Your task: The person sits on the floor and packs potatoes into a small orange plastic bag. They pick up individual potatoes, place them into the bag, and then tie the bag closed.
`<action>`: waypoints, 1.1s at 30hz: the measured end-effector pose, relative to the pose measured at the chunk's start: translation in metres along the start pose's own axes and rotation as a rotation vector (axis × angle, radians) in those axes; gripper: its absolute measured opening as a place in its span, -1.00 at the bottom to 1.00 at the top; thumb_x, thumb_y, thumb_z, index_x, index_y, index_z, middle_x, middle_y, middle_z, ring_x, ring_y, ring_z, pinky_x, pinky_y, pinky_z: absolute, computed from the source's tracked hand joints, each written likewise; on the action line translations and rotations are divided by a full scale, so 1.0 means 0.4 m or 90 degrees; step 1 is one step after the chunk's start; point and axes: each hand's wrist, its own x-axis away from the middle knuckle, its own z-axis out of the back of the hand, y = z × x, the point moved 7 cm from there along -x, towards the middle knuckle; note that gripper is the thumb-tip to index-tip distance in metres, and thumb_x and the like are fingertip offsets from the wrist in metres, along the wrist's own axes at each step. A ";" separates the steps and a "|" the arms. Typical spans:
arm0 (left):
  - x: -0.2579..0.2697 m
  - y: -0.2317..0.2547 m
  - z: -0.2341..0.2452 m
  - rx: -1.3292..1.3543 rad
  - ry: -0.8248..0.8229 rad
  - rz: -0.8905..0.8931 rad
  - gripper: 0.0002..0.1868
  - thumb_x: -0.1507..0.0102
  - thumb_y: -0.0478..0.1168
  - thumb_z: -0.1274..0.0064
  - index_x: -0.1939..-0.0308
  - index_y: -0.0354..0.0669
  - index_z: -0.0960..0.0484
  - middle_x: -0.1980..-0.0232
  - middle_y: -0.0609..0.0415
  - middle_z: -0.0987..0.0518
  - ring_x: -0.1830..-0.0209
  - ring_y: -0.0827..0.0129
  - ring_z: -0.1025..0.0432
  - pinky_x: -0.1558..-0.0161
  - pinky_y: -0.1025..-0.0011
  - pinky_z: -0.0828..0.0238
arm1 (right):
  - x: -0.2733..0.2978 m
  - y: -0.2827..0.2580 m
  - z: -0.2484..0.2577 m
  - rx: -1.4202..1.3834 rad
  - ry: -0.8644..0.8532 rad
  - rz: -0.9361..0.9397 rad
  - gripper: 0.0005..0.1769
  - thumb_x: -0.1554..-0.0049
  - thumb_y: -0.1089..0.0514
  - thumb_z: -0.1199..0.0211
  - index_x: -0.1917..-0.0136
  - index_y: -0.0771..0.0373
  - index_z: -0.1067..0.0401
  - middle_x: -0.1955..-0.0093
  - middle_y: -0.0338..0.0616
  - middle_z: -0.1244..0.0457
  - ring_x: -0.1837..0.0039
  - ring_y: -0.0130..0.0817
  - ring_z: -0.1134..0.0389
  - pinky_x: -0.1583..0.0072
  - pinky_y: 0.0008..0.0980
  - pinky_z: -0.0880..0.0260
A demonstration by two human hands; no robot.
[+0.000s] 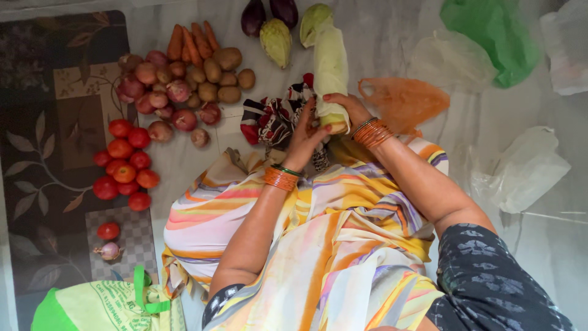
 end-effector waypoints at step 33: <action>-0.461 -0.407 -0.076 -0.146 0.092 0.075 -0.10 -0.36 0.30 0.14 -0.55 -0.31 -0.20 -0.56 -0.18 -0.29 -0.54 0.09 -0.20 -0.47 0.28 -0.09 | -0.266 -0.292 0.409 0.583 0.594 0.179 0.11 0.22 0.02 -0.61 -0.45 0.43 -0.14 -0.15 0.20 -0.33 -0.14 0.01 -0.42 -0.13 -0.15 -0.49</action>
